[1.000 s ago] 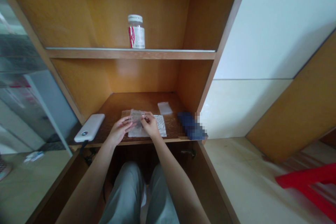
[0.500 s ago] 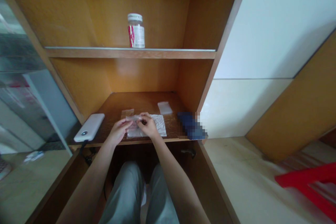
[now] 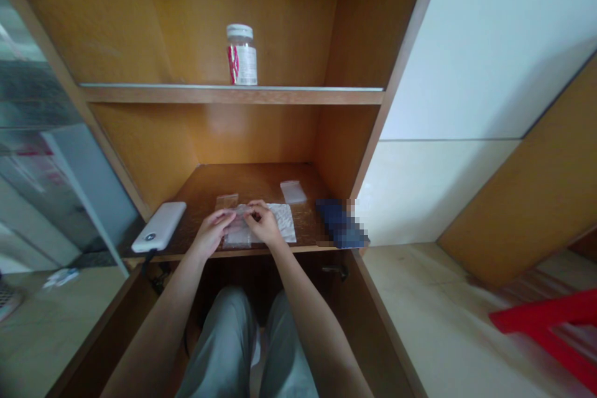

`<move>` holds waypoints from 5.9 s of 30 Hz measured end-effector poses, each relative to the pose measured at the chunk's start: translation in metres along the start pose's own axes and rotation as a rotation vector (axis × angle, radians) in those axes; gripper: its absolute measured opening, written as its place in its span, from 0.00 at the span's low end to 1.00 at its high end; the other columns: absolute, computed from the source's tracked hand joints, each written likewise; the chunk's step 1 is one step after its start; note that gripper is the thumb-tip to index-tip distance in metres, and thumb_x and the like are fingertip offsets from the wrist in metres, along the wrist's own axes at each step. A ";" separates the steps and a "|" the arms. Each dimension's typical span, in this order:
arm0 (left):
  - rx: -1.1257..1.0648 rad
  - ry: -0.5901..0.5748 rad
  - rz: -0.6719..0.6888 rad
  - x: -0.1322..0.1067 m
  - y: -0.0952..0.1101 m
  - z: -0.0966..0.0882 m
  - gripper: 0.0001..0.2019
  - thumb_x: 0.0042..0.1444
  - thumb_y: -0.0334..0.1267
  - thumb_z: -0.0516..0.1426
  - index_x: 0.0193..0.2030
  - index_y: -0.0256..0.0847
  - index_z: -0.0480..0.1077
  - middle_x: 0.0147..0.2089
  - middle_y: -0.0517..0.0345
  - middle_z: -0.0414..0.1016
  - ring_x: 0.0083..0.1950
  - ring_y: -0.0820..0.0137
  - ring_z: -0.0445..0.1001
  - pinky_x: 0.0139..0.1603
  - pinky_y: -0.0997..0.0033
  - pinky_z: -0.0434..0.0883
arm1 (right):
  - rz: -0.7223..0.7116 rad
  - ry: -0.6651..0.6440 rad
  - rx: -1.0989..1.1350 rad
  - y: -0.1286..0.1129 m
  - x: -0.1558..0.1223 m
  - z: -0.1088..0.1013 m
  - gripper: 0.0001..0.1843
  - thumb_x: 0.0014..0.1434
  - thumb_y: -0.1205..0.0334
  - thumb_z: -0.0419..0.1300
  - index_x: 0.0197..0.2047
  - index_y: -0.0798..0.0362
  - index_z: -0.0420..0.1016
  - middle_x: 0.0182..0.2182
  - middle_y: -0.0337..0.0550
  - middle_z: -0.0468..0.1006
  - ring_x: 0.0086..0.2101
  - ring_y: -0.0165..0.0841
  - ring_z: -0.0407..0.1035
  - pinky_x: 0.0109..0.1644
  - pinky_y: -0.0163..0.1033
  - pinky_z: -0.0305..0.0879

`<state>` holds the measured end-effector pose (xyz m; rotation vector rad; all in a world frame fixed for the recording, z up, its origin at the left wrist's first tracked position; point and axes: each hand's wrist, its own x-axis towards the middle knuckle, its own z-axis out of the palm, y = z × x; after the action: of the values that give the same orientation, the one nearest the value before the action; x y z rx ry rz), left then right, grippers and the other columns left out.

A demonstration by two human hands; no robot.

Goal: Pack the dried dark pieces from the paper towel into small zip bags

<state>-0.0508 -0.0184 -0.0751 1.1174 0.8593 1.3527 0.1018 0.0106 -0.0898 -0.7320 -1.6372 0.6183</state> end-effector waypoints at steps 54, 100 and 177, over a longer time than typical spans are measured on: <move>0.277 -0.030 0.053 0.005 -0.008 -0.005 0.12 0.43 0.41 0.61 0.32 0.35 0.73 0.32 0.53 0.75 0.34 0.68 0.73 0.39 0.69 0.67 | -0.052 -0.050 -0.049 -0.007 -0.001 0.000 0.03 0.50 0.66 0.58 0.27 0.52 0.72 0.35 0.43 0.70 0.41 0.32 0.66 0.47 0.40 0.62; -0.189 0.088 -0.036 -0.001 0.008 0.000 0.07 0.39 0.33 0.64 0.28 0.34 0.75 0.33 0.51 0.78 0.37 0.66 0.76 0.46 0.60 0.69 | 0.033 0.114 -0.043 -0.007 0.000 -0.001 0.08 0.55 0.61 0.52 0.29 0.52 0.70 0.32 0.43 0.71 0.34 0.32 0.66 0.37 0.36 0.63; -0.030 -0.005 0.013 0.001 0.001 -0.005 0.12 0.46 0.40 0.60 0.37 0.35 0.71 0.37 0.49 0.77 0.37 0.66 0.75 0.42 0.63 0.70 | 0.108 0.502 -0.309 0.044 0.038 -0.086 0.13 0.46 0.72 0.46 0.32 0.56 0.70 0.30 0.44 0.73 0.32 0.31 0.66 0.39 0.38 0.62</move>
<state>-0.0558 -0.0167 -0.0754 1.1047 0.8274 1.3685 0.1874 0.0690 -0.0822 -1.1075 -1.2394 0.2254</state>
